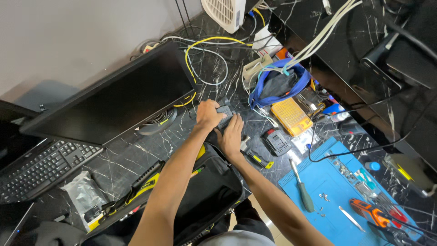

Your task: The person organizes various tools and accessories on a cluttered workbench. They place a screwdriver, a power drill, a battery pack, and a pair of pliers into a black tool bag. The person also handles a plastic package and a small black box, arranging them on the table or inside the bag.

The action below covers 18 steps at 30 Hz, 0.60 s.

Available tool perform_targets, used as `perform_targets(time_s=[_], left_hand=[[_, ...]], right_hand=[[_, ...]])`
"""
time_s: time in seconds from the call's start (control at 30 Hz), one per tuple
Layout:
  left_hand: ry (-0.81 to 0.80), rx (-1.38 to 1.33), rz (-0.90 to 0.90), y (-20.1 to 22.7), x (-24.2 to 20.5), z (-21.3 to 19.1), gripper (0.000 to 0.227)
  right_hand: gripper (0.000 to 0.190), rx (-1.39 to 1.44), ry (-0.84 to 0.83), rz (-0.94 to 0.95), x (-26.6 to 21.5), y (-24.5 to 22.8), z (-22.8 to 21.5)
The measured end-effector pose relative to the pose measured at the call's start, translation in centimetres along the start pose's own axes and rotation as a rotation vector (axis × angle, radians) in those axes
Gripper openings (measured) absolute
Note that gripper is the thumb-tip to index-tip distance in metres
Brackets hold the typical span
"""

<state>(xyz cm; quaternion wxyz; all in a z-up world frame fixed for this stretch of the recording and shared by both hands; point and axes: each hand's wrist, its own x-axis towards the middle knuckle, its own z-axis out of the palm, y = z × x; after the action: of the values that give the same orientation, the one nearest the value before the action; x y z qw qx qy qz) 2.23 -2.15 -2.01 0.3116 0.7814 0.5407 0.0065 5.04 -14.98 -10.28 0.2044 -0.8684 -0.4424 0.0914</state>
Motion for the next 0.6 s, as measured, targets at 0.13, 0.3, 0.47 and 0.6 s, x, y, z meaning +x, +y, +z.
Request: perform_targets(time_s=[0.13, 0.3, 0.47, 0.6], left_hand=[[-0.03, -0.003, -0.005, 0.0, 0.0, -0.3, 0.056], [-0.014, -0.007, -0.002, 0.3, -0.3, -0.5, 0.055], [-0.037, 0.007, -0.016, 1.1, -1.1, -1.0, 0.052], [-0.064, 0.048, 0.024, 1.1, -0.6, -0.2, 0.06]], right_hand=[[0.123, -0.031, 0.012, -0.017, 0.0, 0.1, 0.0], [0.123, 0.004, -0.016, -0.03, -0.2, 0.1, -0.9], [0.134, -0.025, -0.192, -0.176, 1.3, 2.0, -3.3], [0.157, -0.29, -0.343, -0.439, 4.3, 2.8, -6.1]])
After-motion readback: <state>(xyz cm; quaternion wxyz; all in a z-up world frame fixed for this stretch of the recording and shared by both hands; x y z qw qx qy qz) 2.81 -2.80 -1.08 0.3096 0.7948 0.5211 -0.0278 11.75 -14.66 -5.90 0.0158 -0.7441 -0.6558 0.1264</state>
